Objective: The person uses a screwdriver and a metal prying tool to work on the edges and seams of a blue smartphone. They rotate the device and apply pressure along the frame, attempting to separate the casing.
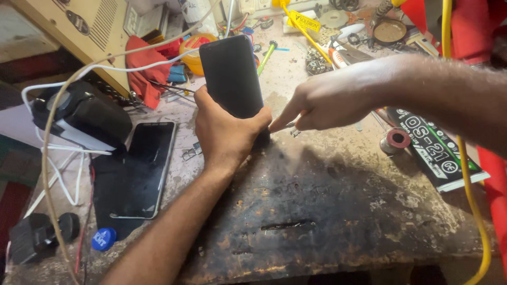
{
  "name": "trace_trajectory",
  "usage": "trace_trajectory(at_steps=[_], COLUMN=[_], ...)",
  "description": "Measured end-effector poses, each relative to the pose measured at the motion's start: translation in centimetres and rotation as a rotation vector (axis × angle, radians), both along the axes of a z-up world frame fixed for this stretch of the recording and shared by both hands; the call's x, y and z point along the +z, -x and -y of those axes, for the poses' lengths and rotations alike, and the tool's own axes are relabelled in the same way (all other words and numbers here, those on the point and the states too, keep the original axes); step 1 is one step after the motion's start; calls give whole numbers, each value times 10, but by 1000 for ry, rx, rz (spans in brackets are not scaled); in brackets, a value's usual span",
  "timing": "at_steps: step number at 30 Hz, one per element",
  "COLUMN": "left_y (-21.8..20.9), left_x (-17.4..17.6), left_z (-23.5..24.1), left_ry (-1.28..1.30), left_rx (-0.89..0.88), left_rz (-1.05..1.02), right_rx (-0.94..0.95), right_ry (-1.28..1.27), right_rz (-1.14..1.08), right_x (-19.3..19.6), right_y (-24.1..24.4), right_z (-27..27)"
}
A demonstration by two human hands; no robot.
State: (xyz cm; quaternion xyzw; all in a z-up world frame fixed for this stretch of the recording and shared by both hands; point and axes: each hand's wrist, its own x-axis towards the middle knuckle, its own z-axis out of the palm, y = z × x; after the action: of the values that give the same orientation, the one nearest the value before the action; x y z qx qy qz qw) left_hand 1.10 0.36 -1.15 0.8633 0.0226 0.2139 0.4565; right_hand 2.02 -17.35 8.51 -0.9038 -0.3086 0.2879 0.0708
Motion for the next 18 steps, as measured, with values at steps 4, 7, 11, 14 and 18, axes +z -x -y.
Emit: trace_trajectory(at_steps=[4, 7, 11, 14, 18], left_y=[2, 4, 0, -1, -2], left_x=[1, -1, -2, -6, -8], left_z=[-2, -2, -2, -3, -6], left_ry=[15, 13, 8, 7, 16], left_rx=[-32, -24, -19, -18, -15], left_rz=[-28, -24, 6, 7, 62], right_rx=[-144, -48, 114, 95, 180], right_ry=[322, 363, 342, 377, 482], right_rz=[125, 110, 197, 335, 609], right_x=[-4, 1, 6, -2, -25], right_y=[34, 24, 17, 29, 45], right_z=[-27, -35, -30, -25, -33])
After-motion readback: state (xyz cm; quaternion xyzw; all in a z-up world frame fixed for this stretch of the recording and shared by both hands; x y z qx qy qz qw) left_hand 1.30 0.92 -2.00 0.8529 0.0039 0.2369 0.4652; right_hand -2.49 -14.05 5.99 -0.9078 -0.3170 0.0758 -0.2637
